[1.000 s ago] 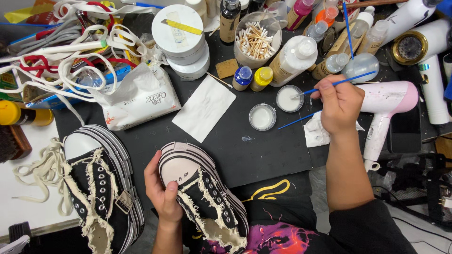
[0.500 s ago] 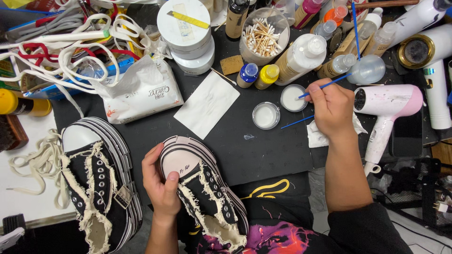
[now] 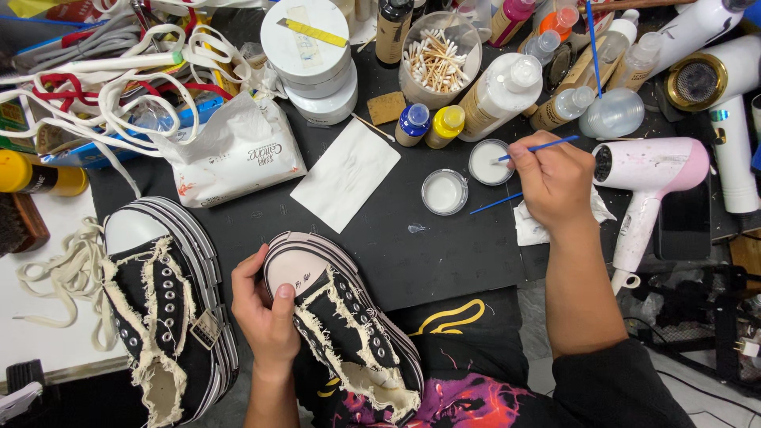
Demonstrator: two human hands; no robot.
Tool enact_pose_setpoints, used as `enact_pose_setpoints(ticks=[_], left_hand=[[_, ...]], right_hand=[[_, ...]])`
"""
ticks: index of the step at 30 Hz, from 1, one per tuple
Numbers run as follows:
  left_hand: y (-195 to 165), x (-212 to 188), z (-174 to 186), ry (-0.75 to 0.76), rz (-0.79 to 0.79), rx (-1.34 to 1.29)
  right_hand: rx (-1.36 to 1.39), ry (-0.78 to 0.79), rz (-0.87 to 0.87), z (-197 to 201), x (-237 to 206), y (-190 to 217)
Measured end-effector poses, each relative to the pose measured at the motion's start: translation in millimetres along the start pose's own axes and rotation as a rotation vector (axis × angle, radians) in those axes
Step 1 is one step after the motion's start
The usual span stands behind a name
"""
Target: The person paints black lines on the white sole of a canvas shoe using a small paintbrush and white paint, occasionally wiping the brush on a paper towel.
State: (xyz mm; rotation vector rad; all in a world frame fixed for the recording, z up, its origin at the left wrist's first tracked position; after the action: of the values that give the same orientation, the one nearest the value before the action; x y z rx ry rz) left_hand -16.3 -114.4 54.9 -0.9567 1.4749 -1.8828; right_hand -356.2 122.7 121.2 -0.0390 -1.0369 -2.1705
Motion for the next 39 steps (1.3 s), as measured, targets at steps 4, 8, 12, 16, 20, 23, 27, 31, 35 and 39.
enact_pose_setpoints(ticks=[4, 8, 12, 16, 20, 23, 27, 31, 35, 39], left_hand=[[0.9, -2.6, 0.7, -0.001, -0.017, -0.014], [4.1, -3.7, 0.6, -0.008, 0.002, -0.064], [3.8, -3.4, 0.3, -0.010, -0.025, -0.059], [5.8, -4.1, 1.1, -0.015, 0.004, -0.065], [4.6, -2.8, 1.4, -0.013, -0.018, -0.044], [5.1, -2.5, 1.0, -0.016, -0.026, -0.055], [5.3, -5.3, 2.5, -0.015, -0.014, -0.071], [5.0, -3.6, 1.4, -0.016, -0.032, -0.083], [5.3, -3.6, 1.5, -0.020, -0.020, -0.082], [3.8, -2.9, 1.1, -0.019, -0.026, -0.048]], right_hand=[[0.000, -0.044, 0.044, 2.7, 1.3, 4.3], [0.009, 0.000, 0.016, -1.9, 2.6, 2.1], [0.038, -0.001, 0.008, -2.6, 2.3, 0.3], [0.131, -0.088, -0.044, 2.9, 4.5, -6.7], [0.084, -0.060, -0.154, -2.4, 5.4, -16.3], [0.129, -0.086, -0.155, -0.5, 4.7, -16.8], [0.107, -0.074, -0.128, -0.9, 4.8, -16.4], [0.115, -0.051, -0.188, -3.3, 3.3, -28.8], [0.324, -0.184, -0.230, 5.7, -3.2, -47.8], [0.470, -0.215, -0.263, 4.6, -5.7, -62.8]])
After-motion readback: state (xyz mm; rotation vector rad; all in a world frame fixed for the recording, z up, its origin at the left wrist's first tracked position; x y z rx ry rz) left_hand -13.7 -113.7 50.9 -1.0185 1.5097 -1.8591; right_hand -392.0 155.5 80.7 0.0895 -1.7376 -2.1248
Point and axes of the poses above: each hand's wrist, its own x-axis towards the middle knuckle, its own z-axis out of the back of the hand, y = z × x, the point moved 8 cm from there along x, towards the middle knuckle, and after that the axes turned 7 degrees about -z, right-handed, at the moved point
